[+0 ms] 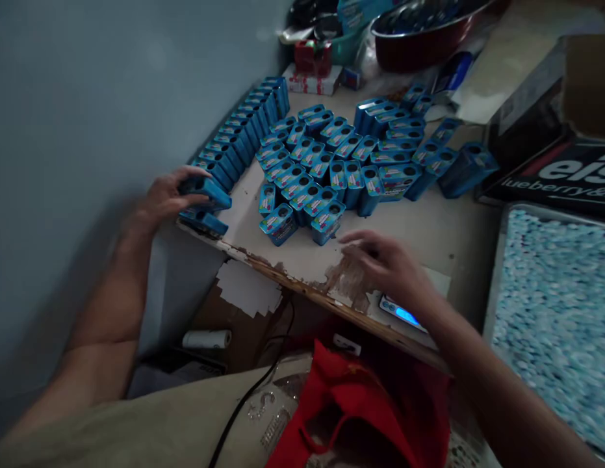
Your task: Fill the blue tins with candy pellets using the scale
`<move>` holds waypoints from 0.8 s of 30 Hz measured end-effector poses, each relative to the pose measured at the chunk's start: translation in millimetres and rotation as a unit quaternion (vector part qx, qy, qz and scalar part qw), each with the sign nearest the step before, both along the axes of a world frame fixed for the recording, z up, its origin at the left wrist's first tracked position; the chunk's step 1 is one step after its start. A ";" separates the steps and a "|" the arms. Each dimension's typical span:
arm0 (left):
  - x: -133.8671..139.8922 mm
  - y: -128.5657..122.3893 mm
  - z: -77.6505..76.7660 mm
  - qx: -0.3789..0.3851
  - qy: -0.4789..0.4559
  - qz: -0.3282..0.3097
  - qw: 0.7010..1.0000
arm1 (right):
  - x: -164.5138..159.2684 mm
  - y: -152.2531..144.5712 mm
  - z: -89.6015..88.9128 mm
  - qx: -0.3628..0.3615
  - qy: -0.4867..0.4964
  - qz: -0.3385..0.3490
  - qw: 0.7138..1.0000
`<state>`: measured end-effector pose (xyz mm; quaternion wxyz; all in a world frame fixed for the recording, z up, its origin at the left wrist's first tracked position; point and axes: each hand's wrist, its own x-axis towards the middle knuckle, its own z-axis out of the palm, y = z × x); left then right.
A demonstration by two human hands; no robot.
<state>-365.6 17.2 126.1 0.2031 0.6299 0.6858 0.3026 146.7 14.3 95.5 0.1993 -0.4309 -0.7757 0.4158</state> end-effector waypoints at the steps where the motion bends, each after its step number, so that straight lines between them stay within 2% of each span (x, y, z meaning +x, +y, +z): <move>1: -6.7 1.1 -6.9 -0.023 0.012 -0.032 0.999 | -24.1 1.5 3.2 0.026 -0.029 0.030 0.999; 3: -14.5 -0.3 -18.7 -0.056 0.051 -0.086 0.993 | -69.9 4.5 12.2 0.110 -0.145 0.064 0.981; 5: -17.3 -5.8 -29.4 -0.064 0.088 -0.109 0.988 | -108.4 7.5 22.7 0.184 -0.262 0.094 0.943; 8: -13.1 -18.2 -48.7 0.001 0.131 -0.097 0.987 | -147.1 13.1 31.6 0.224 -0.368 0.131 0.893; 10: -6.2 -25.8 -63.4 0.055 0.151 -0.075 0.984 | -160.9 17.0 29.8 0.223 -0.399 0.137 0.879; 13: 4.6 -31.8 -78.5 0.099 0.160 -0.038 0.981 | -165.3 18.2 23.0 0.217 -0.383 0.136 0.888; 15: 10.3 -32.9 -79.0 0.107 0.149 -0.020 0.983 | -156.2 13.2 24.1 0.207 -0.354 0.127 0.903; 18: 16.2 -32.3 -68.7 0.081 0.123 -0.011 0.989 | -122.6 -1.9 39.7 0.174 -0.350 0.093 0.916; 21: 16.5 -30.7 -59.9 0.080 0.112 0.009 0.990 | -66.7 -19.7 59.1 0.129 -0.404 0.029 0.905; 24: 11.5 -28.6 -62.5 0.075 0.113 0.015 0.991 | 4.2 -36.8 63.1 0.099 -0.440 -0.071 0.890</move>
